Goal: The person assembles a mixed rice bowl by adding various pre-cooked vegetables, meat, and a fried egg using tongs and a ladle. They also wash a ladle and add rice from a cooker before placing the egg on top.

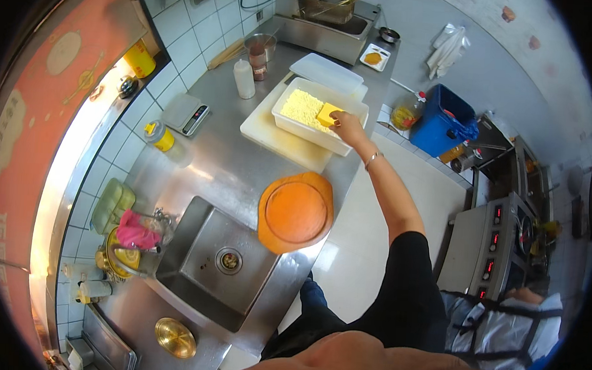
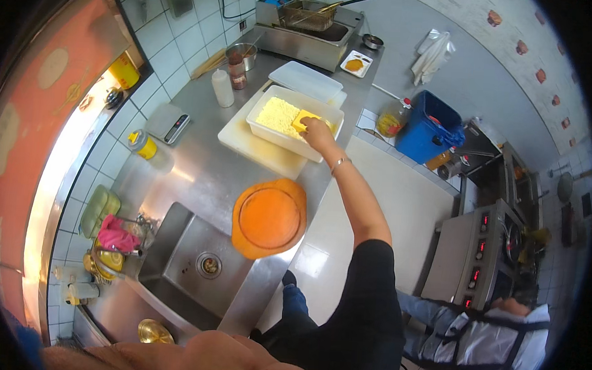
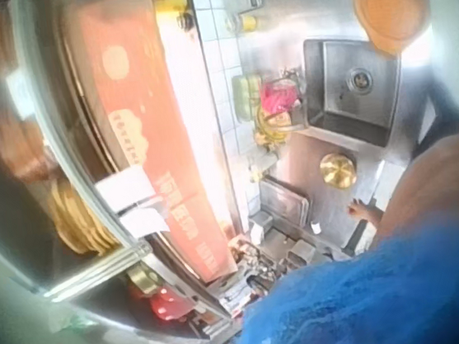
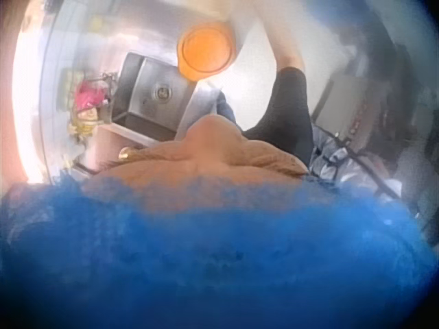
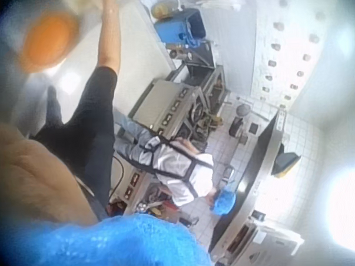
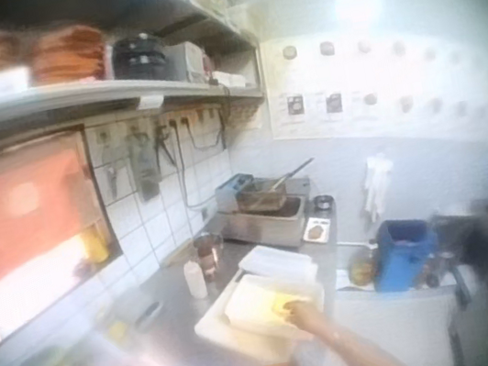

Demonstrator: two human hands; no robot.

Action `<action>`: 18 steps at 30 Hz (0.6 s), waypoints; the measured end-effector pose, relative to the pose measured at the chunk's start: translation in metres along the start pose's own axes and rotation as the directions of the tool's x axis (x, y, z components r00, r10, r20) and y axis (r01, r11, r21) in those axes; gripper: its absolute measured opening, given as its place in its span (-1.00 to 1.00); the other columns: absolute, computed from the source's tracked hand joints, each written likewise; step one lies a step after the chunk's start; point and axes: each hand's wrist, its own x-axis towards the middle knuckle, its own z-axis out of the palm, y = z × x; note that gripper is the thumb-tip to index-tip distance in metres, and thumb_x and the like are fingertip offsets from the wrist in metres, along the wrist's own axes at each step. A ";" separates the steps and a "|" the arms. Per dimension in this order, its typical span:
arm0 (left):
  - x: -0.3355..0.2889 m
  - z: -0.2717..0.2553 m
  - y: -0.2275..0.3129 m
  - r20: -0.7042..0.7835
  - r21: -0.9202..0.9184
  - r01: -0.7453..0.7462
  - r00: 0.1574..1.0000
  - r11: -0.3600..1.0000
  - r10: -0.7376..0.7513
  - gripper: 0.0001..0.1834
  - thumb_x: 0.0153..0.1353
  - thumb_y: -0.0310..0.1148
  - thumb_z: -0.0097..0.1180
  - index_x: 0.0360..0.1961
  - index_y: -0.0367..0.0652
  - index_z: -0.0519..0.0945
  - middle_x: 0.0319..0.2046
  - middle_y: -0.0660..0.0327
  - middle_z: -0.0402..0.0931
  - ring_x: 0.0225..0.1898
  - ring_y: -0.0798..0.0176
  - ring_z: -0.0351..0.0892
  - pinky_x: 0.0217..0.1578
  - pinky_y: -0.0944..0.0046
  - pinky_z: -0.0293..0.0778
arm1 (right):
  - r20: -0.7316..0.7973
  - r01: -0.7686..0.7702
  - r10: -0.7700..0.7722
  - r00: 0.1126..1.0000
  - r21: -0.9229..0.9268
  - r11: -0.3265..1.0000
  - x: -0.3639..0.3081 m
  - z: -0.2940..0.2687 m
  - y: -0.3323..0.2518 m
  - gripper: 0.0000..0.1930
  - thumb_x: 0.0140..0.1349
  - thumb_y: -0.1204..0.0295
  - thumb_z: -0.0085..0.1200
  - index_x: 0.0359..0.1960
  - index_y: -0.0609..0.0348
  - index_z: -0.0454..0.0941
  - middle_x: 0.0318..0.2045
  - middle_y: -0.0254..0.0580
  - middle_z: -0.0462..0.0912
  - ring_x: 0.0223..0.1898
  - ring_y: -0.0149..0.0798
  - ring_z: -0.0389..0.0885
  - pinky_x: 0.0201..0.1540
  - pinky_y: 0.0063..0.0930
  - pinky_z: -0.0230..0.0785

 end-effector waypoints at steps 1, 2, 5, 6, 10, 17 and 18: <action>-0.012 -0.003 0.001 -0.005 -0.007 -0.006 1.000 1.000 0.006 -0.77 0.17 -0.40 0.02 -0.16 -0.21 0.35 -0.30 0.13 0.38 -0.33 0.22 0.38 -0.36 0.27 0.38 | 0.065 0.006 -0.001 0.998 -0.072 0.997 0.027 0.008 0.021 -0.73 -0.07 0.51 0.15 -0.25 0.23 0.52 -0.32 -0.05 0.61 -0.36 -0.14 0.61 -0.26 -0.39 0.45; -0.023 -0.005 0.002 -0.004 -0.006 -0.010 1.000 1.000 0.010 -0.75 0.16 -0.41 0.03 -0.15 -0.21 0.34 -0.29 0.11 0.38 -0.32 0.18 0.39 -0.35 0.23 0.40 | 0.151 0.038 -0.021 0.988 -0.107 0.994 0.045 0.016 0.036 -0.72 -0.08 0.51 0.15 -0.24 0.22 0.52 -0.33 -0.07 0.61 -0.35 -0.15 0.61 -0.25 -0.39 0.45; -0.044 -0.009 -0.001 0.020 -0.013 0.008 1.000 1.000 -0.008 -0.68 0.13 -0.47 0.06 -0.10 -0.22 0.31 -0.24 0.04 0.38 -0.27 0.08 0.43 -0.31 0.12 0.45 | 0.487 0.137 -0.089 0.869 -0.063 0.989 0.078 0.032 0.043 -0.66 -0.10 0.49 0.13 -0.18 0.16 0.53 -0.29 -0.11 0.62 -0.26 -0.18 0.60 -0.16 -0.38 0.42; -0.057 0.004 0.011 0.043 -0.014 0.019 0.999 1.000 -0.019 -0.66 0.12 -0.49 0.08 -0.08 -0.23 0.30 -0.22 0.01 0.39 -0.26 0.05 0.45 -0.30 0.09 0.47 | 0.509 0.201 -0.238 0.827 0.128 0.971 0.079 0.050 0.061 -0.57 -0.08 0.48 0.10 -0.06 0.13 0.48 -0.09 -0.02 0.53 -0.05 -0.15 0.50 -0.06 -0.39 0.38; -0.112 0.063 0.069 0.096 -0.003 0.004 0.995 1.000 -0.004 -0.68 0.14 -0.45 0.06 -0.12 -0.21 0.25 -0.22 0.02 0.34 -0.30 0.06 0.42 -0.36 0.09 0.48 | 0.624 0.329 -0.236 0.745 -0.035 0.944 0.078 0.077 0.041 -0.51 0.11 0.39 -0.08 0.14 0.11 0.27 0.17 0.06 0.23 0.20 -0.05 0.21 0.07 -0.36 0.30; -0.156 0.125 0.115 0.061 0.117 0.192 0.978 0.974 -0.201 -0.68 0.12 -0.47 0.04 -0.11 -0.23 0.27 -0.16 0.02 0.33 -0.15 0.07 0.39 -0.18 0.11 0.44 | 0.593 0.613 -0.426 0.683 -0.148 0.776 0.078 0.098 0.068 -0.73 0.17 0.41 -0.23 -0.13 0.17 0.42 -0.10 0.06 0.38 0.00 0.02 0.40 -0.09 -0.31 0.42; -0.157 0.127 0.115 0.037 0.117 0.206 0.977 0.971 -0.212 -0.68 0.12 -0.47 0.04 -0.11 -0.24 0.27 -0.14 0.02 0.33 -0.14 0.06 0.39 -0.16 0.11 0.44 | 0.621 0.605 -0.406 0.671 -0.143 0.783 0.079 0.096 0.066 -0.74 0.18 0.41 -0.24 -0.14 0.19 0.41 -0.08 0.04 0.38 -0.03 0.02 0.42 -0.08 -0.30 0.41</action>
